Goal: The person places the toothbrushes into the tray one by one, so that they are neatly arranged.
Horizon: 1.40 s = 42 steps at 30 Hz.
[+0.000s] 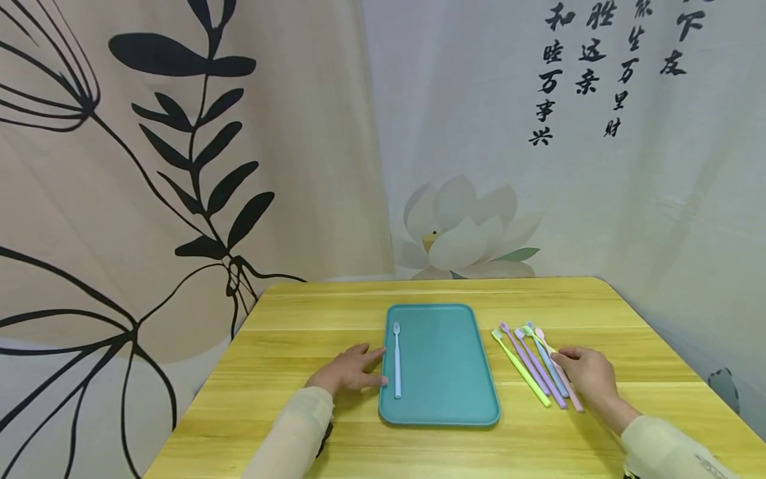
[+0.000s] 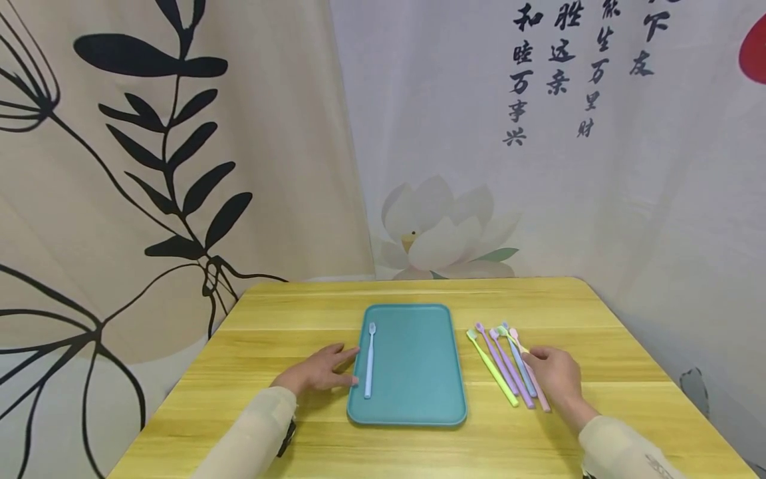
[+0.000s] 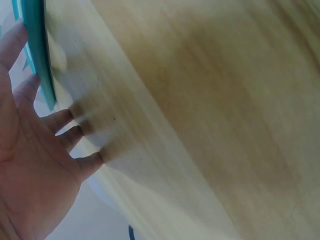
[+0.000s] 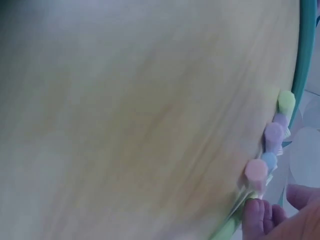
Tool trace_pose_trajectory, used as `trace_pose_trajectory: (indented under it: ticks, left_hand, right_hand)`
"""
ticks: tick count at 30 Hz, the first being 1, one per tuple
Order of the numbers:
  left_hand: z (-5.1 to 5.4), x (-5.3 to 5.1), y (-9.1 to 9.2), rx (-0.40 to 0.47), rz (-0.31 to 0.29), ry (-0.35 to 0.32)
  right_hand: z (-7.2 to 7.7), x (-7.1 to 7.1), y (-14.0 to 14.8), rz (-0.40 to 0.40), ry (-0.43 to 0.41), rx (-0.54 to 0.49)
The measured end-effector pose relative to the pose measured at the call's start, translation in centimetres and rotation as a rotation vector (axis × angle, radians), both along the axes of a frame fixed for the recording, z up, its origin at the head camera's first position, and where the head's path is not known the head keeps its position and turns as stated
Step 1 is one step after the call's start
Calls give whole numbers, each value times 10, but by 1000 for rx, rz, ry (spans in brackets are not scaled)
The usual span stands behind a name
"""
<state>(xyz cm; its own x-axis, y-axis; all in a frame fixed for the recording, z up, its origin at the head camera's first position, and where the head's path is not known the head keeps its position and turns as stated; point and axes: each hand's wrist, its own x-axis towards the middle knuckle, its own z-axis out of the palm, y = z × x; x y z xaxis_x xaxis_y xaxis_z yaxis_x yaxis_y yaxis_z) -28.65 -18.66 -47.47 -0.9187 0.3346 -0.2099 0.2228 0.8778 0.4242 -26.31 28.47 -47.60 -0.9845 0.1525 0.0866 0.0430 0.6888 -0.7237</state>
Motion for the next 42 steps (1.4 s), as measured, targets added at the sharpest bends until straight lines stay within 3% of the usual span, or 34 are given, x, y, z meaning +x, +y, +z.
trace_pose_trajectory:
  ticks: [21,32,42]
  left_hand:
    - [-2,-1,0,-3,-17,10]
    - [1,1,-1,3,-5,5]
    - [-1,0,-2,7,-1,-2]
  right_hand:
    - [-5,0,-2,-16,1,76]
    - [-4,-11,-2,29,-25,163]
    - [-3,-9,-4,19,-19,153]
